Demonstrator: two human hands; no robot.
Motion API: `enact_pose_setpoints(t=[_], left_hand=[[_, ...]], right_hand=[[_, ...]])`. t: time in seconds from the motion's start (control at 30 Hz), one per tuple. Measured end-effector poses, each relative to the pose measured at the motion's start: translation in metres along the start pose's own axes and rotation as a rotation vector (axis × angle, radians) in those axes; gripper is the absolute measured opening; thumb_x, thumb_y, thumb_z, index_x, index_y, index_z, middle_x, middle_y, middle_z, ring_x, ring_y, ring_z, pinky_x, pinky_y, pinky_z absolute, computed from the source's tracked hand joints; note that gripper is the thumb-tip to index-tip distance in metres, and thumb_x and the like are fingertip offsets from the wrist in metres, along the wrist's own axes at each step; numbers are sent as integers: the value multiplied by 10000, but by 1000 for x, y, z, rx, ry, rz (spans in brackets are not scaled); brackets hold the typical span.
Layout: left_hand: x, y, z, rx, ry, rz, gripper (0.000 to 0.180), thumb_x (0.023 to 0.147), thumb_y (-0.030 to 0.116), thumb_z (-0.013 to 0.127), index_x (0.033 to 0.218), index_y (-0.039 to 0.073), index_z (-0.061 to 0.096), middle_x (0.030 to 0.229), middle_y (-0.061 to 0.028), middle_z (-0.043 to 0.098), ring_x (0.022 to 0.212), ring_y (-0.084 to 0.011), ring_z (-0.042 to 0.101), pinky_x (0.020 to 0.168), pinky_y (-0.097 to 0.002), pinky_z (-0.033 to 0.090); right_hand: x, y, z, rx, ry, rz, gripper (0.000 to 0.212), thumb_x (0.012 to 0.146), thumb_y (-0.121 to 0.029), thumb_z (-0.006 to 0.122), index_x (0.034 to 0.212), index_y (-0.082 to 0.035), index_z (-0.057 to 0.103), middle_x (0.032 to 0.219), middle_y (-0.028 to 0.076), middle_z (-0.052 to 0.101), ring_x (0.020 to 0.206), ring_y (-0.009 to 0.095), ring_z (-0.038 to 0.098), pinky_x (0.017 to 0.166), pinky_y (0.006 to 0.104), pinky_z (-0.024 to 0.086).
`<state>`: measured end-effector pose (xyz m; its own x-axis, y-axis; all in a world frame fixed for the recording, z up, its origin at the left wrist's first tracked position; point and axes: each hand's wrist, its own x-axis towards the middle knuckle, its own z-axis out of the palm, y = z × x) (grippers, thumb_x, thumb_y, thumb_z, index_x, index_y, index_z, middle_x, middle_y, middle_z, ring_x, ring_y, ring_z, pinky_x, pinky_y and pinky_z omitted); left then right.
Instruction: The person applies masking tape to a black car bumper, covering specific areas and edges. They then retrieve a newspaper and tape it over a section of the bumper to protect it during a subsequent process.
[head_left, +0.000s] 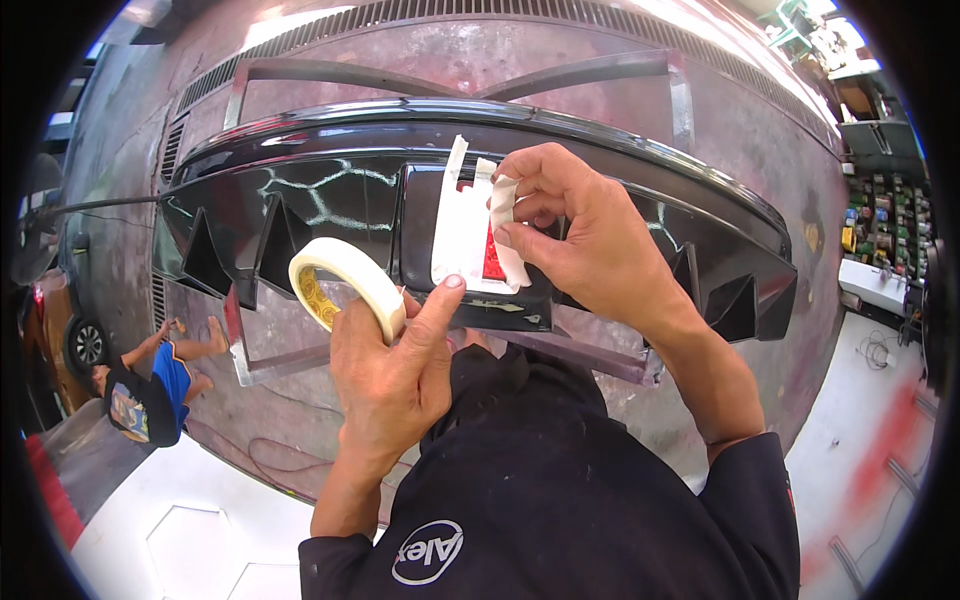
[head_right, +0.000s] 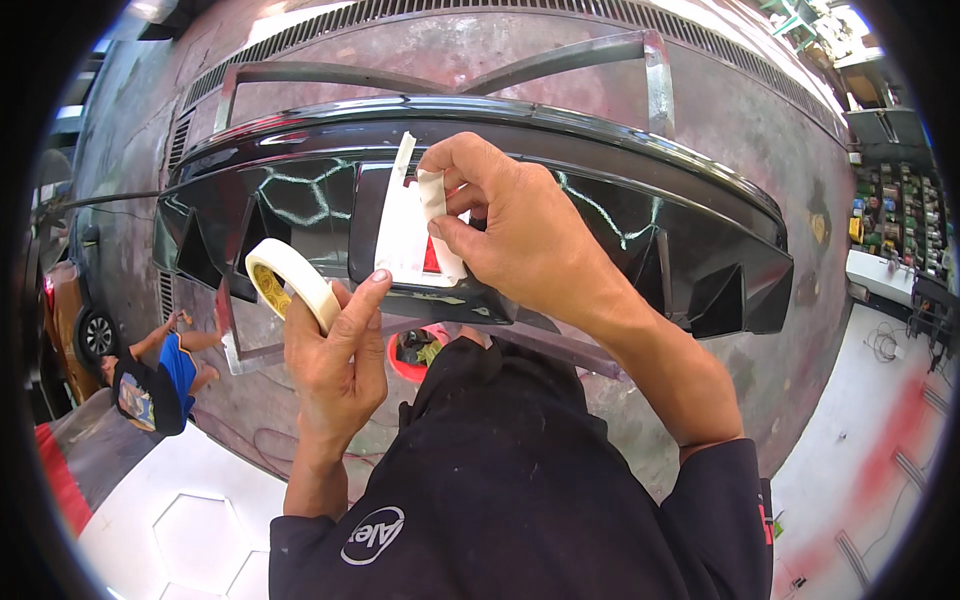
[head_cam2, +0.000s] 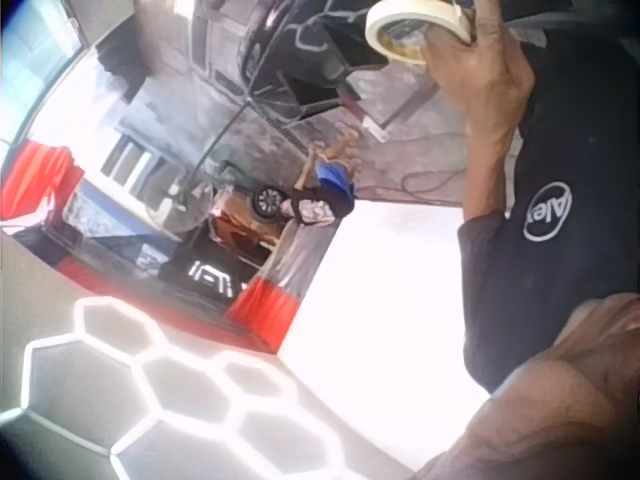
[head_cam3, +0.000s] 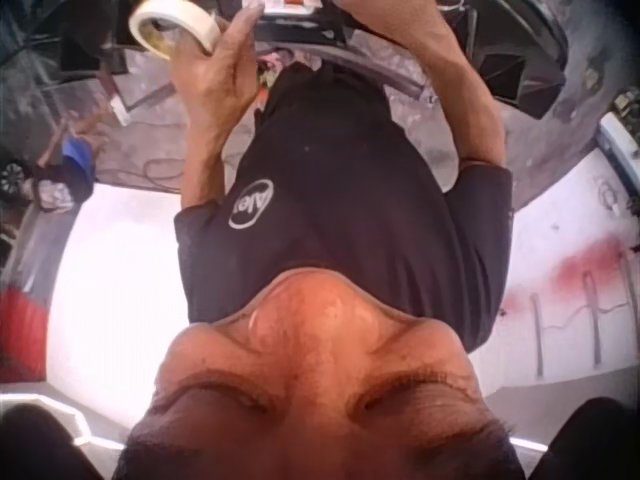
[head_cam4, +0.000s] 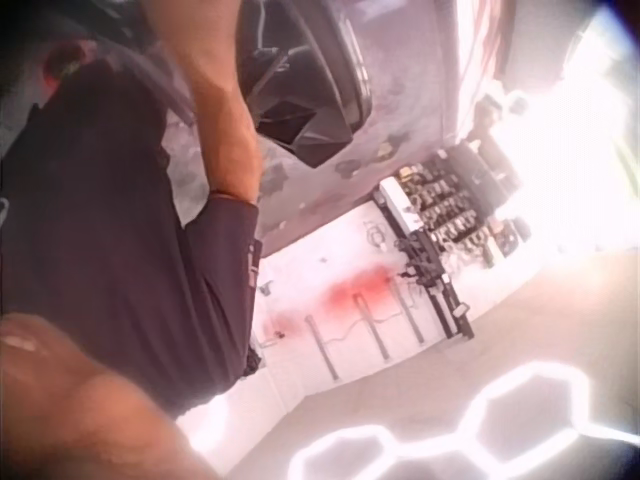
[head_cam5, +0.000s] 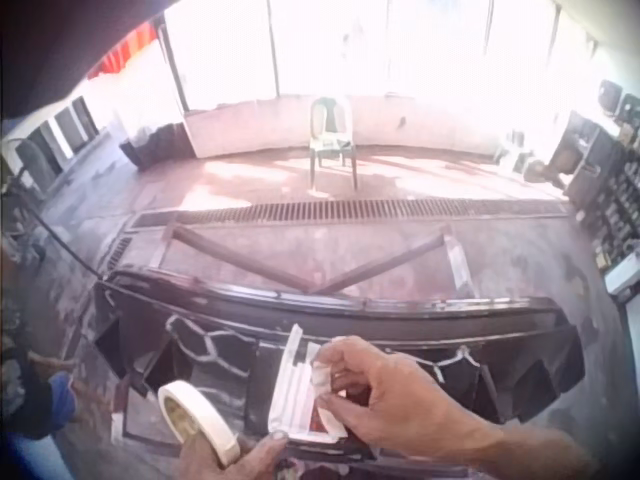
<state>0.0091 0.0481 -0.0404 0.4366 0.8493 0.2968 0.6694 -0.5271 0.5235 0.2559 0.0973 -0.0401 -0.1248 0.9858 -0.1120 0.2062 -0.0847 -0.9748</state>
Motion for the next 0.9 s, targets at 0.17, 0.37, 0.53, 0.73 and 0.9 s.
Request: enact_pose_setpoints(t=[0.17, 0.37, 0.53, 0.73, 0.9], left_hand=[[3, -4, 12, 6, 7, 41, 584, 808, 26, 795, 1367, 194, 780, 973, -95, 578, 861, -278, 542, 756, -415, 384], [10, 1, 14, 30, -53, 26, 536, 780, 36, 793, 1302, 157, 793, 1052, -128, 585, 921, -289, 532, 787, -405, 362], [15, -1, 16, 32, -88, 48, 560, 756, 10, 765, 1298, 150, 789, 1067, -132, 584, 953, -298, 534, 804, -418, 360], [20, -4, 18, 71, -110, 81, 550, 757, 13, 757, 1289, 148, 782, 1098, -136, 588, 982, -312, 548, 823, -436, 372], [26, 4, 15, 92, -153, 81, 530, 759, -17, 734, 1257, 153, 798, 1106, -135, 594, 986, -313, 540, 830, -434, 378]], right_hand=[[-2, 9, 8, 89, 176, -11, 404, 950, 38, 789, 1299, -16, 593, 1095, 80, 751, 941, 114, 742, 825, 275, 594], [-8, 0, 10, 92, 200, 106, 417, 941, 45, 790, 1304, -19, 594, 1085, 81, 749, 937, 111, 747, 797, 262, 586], [-7, -4, 7, 72, 161, 145, 418, 944, 35, 781, 1316, -8, 595, 1106, 86, 703, 912, 119, 759, 755, 260, 570], [-3, -2, 6, 13, 122, 166, 445, 947, 33, 772, 1351, 4, 588, 1130, 110, 672, 926, 126, 774, 703, 255, 565], [-3, 0, 4, -19, 108, 104, 433, 938, 32, 757, 1335, 16, 585, 1108, 161, 691, 926, 203, 789, 726, 307, 596]])
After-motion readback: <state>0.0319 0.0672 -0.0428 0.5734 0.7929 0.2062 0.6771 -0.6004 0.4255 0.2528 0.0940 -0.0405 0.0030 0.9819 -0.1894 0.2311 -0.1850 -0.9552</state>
